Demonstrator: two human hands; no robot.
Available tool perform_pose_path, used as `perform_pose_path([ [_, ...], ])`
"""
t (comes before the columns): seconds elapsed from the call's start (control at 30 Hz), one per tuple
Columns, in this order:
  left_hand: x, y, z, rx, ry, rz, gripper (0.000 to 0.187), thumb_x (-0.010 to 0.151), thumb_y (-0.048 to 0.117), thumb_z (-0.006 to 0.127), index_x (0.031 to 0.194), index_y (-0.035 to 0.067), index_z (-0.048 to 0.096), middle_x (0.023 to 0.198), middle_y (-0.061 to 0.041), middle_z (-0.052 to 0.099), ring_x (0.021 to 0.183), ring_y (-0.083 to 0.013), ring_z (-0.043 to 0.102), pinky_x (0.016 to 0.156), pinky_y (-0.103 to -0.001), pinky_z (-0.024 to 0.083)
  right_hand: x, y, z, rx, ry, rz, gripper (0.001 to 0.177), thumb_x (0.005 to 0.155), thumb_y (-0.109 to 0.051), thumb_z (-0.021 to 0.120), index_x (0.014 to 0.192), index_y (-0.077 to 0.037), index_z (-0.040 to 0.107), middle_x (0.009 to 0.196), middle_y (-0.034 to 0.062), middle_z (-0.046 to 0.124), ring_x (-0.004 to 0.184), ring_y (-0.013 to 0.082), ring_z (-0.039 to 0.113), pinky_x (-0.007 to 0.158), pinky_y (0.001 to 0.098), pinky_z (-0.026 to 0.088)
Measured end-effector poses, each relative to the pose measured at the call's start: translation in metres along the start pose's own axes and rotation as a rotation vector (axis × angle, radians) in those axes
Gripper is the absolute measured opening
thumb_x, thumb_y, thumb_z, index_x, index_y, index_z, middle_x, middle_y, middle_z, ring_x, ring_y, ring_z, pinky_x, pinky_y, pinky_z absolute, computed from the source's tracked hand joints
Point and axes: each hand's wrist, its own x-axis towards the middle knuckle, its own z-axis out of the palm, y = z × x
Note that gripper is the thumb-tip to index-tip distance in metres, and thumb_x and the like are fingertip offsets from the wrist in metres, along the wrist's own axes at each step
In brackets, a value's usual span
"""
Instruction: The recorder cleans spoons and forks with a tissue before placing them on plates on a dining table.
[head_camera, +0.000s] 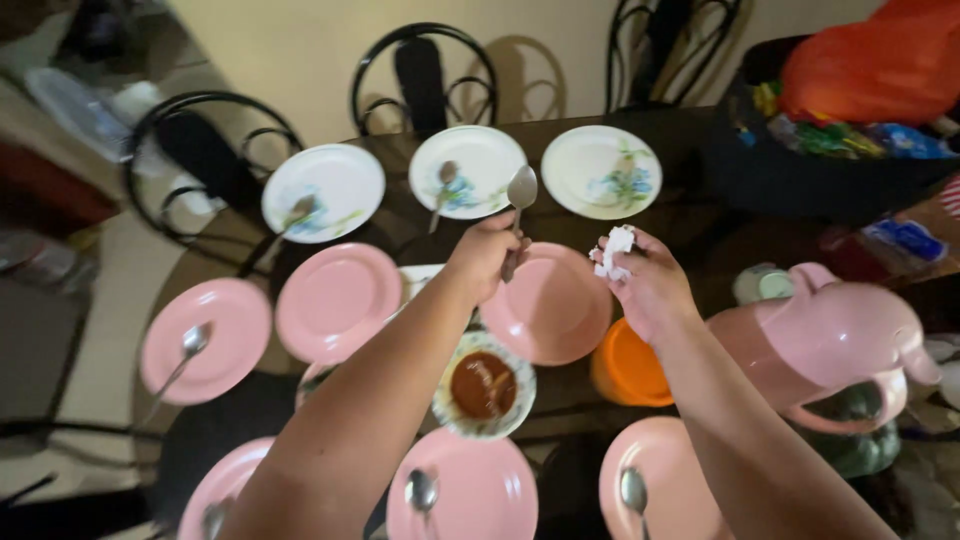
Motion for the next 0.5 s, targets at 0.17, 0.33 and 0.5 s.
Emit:
perform_pose_path([
  [0.17, 0.031, 0.018, 0.064, 0.095, 0.235, -0.174, 0.048, 0.093, 0.005, 0.058, 0.139, 0.018, 0.060, 0.096, -0.001, 0.070, 0.077, -0.0125, 0.068, 0.058, -0.027, 0.051, 0.052, 0.011, -0.049, 0.087, 0.033, -0.040, 0.029, 0.094, 0.001, 0.058, 0.121, -0.009, 0.062, 0.111, 0.0043, 0.068, 0.099, 0.0194, 0.066, 0.084, 0.0319, 0.054],
  [0.33, 0.128, -0.054, 0.045, 0.446, 0.371, -0.040, 0.027, 0.097, 0.014, 0.064, 0.121, 0.006, 0.075, 0.103, -0.009, 0.077, 0.076, -0.0197, 0.067, 0.065, -0.029, 0.054, 0.083, 0.027, -0.085, 0.165, 0.150, 0.018, 0.023, 0.097, -0.003, 0.059, 0.119, -0.009, 0.063, 0.111, 0.0038, 0.069, 0.103, 0.0170, 0.067, 0.089, 0.0322, 0.054],
  [0.5, 0.195, -0.107, 0.023, 0.520, 0.479, 0.257, 0.029, 0.094, 0.011, 0.065, 0.121, 0.004, 0.072, 0.108, -0.010, 0.076, 0.096, -0.0195, 0.072, 0.083, -0.032, 0.055, 0.083, 0.023, -0.081, 0.142, 0.310, 0.110, 0.024, 0.096, -0.004, 0.060, 0.119, -0.011, 0.065, 0.110, 0.0010, 0.070, 0.101, 0.0151, 0.066, 0.088, 0.0311, 0.052],
])
